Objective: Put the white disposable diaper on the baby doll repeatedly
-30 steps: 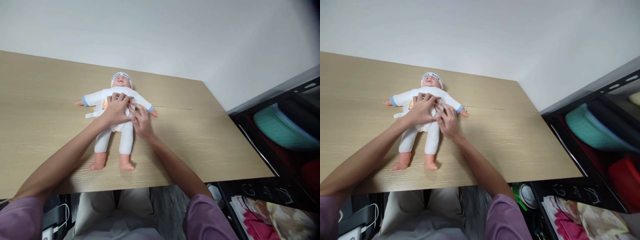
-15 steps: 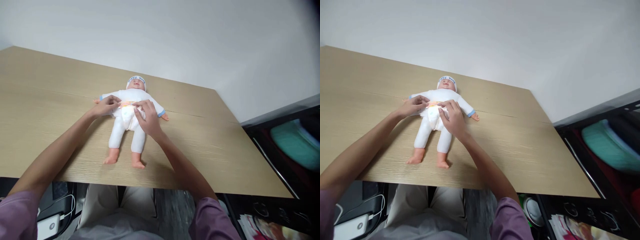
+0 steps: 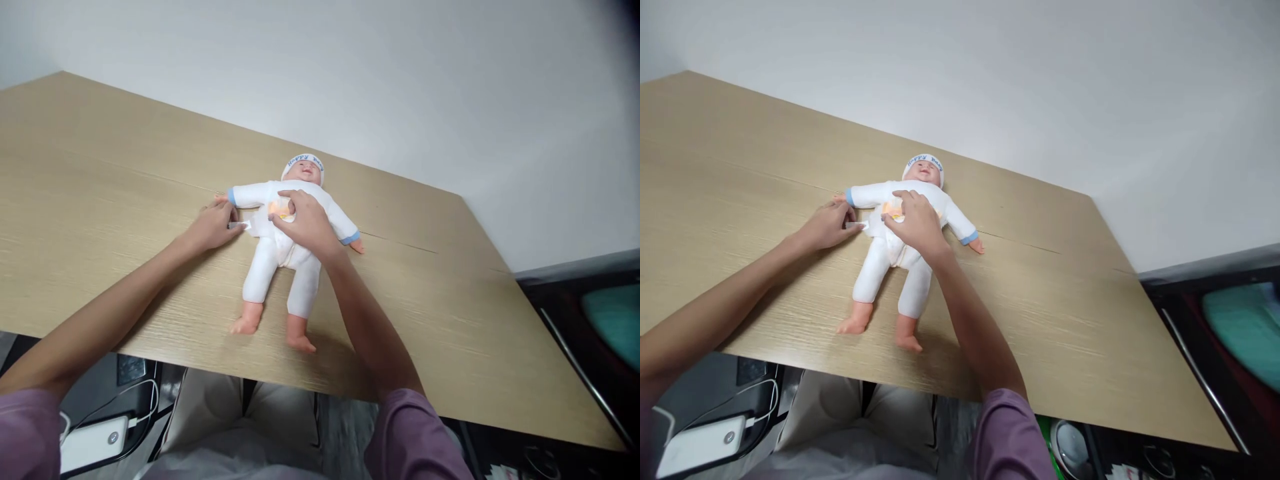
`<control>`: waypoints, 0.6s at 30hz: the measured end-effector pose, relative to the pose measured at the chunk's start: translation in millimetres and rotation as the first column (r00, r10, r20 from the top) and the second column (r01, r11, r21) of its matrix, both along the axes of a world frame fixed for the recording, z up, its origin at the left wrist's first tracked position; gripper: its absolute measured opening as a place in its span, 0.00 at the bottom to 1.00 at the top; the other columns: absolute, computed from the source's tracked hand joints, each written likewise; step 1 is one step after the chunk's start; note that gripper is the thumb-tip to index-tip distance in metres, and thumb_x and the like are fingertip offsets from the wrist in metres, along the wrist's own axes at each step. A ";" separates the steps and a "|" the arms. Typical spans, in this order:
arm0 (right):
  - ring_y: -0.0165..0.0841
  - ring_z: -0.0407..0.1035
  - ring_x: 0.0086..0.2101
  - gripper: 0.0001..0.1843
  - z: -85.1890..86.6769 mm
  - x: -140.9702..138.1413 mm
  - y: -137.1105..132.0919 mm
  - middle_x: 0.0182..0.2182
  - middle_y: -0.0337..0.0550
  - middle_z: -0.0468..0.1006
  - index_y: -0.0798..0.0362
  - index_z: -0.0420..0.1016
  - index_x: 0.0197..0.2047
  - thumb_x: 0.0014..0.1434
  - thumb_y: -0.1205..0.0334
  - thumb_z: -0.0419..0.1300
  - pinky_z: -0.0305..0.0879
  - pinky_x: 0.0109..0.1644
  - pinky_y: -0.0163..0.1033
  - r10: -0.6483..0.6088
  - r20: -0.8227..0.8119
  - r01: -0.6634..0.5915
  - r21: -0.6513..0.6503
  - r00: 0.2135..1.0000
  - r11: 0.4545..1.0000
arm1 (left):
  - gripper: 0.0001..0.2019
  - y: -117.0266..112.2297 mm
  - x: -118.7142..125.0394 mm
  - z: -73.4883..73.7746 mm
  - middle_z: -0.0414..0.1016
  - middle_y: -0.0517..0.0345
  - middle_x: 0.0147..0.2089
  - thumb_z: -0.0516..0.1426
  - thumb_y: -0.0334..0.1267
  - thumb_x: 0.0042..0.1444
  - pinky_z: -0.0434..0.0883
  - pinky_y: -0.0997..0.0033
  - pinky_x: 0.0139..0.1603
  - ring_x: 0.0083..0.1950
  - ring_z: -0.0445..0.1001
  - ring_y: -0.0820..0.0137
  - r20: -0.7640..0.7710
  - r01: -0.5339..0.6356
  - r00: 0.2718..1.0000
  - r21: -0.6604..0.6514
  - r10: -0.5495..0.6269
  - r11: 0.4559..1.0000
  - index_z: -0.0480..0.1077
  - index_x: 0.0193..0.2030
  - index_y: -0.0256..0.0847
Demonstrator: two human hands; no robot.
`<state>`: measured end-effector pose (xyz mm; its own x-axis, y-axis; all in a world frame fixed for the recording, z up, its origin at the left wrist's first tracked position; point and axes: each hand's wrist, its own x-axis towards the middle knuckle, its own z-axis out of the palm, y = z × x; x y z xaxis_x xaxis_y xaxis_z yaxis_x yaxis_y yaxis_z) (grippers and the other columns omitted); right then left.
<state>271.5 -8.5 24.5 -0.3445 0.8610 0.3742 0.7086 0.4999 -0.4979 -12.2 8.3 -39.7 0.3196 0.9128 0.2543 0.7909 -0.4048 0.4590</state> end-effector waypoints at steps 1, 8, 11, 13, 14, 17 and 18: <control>0.53 0.76 0.58 0.27 0.0 0.3 -0.2 0.58 0.54 0.84 0.50 0.78 0.68 0.69 0.54 0.70 0.70 0.70 0.61 -0.002 -0.007 0.002 -0.012 1.000 1.000 | 0.20 2.6 -1.2 -0.7 0.80 0.42 0.44 0.59 0.61 0.64 0.73 0.50 0.55 0.48 0.76 0.49 -0.006 -0.001 1.000 -0.031 0.001 1.000 0.71 0.39 0.44; 0.53 0.77 0.56 0.32 -2.0 -2.8 1.1 0.55 0.55 0.84 0.53 0.78 0.71 0.68 0.52 0.72 0.72 0.67 0.61 -0.035 -0.013 0.034 -0.056 0.999 0.998 | 0.25 16.2 -3.0 32.4 0.65 0.55 0.28 0.61 0.62 0.64 0.58 0.64 0.35 0.31 0.61 0.65 0.330 0.143 0.944 -0.377 -0.012 0.915 0.65 0.27 0.45; 0.55 0.77 0.59 0.34 -5.8 -2.0 5.5 0.58 0.58 0.84 0.54 0.77 0.73 0.69 0.51 0.71 0.72 0.70 0.63 -0.016 -0.003 0.016 -0.047 1.000 0.999 | 0.24 11.6 16.4 50.2 0.65 0.55 0.30 0.63 0.60 0.65 0.57 0.63 0.37 0.32 0.60 0.65 0.471 0.172 0.881 -0.406 0.045 0.898 0.68 0.28 0.44; 0.57 0.76 0.62 0.35 -8.8 -0.9 9.2 0.61 0.59 0.84 0.53 0.75 0.75 0.69 0.49 0.70 0.71 0.72 0.66 0.007 -0.003 -0.007 -0.023 1.000 1.000 | 0.24 8.9 37.7 57.5 0.66 0.54 0.31 0.63 0.60 0.64 0.59 0.62 0.39 0.33 0.62 0.64 0.528 0.207 0.849 -0.388 0.032 0.898 0.68 0.27 0.44; 0.58 0.76 0.62 0.37 -10.1 -0.4 10.9 0.62 0.60 0.84 0.53 0.75 0.76 0.69 0.47 0.70 0.70 0.73 0.67 0.016 0.000 -0.016 -0.012 1.000 1.000 | 0.24 8.2 49.3 59.8 0.66 0.53 0.31 0.64 0.60 0.64 0.59 0.62 0.39 0.34 0.63 0.64 0.546 0.235 0.837 -0.380 0.012 0.895 0.69 0.27 0.44; 0.60 0.76 0.62 0.42 -12.1 -0.1 14.3 0.64 0.62 0.83 0.55 0.72 0.79 0.68 0.46 0.70 0.72 0.71 0.68 0.021 0.019 -0.021 -0.004 1.000 1.000 | 0.26 8.1 78.6 61.9 0.64 0.54 0.29 0.64 0.63 0.64 0.57 0.63 0.36 0.32 0.60 0.65 0.554 0.293 0.831 -0.375 -0.040 0.880 0.68 0.29 0.43; 0.60 0.77 0.62 0.42 -12.2 -0.3 14.8 0.64 0.62 0.84 0.56 0.71 0.80 0.69 0.47 0.70 0.73 0.70 0.67 0.017 0.024 -0.017 -0.006 1.000 1.000 | 0.28 8.5 84.8 61.3 0.63 0.55 0.29 0.63 0.66 0.66 0.57 0.63 0.36 0.32 0.60 0.65 0.557 0.306 0.829 -0.366 -0.056 0.879 0.68 0.29 0.43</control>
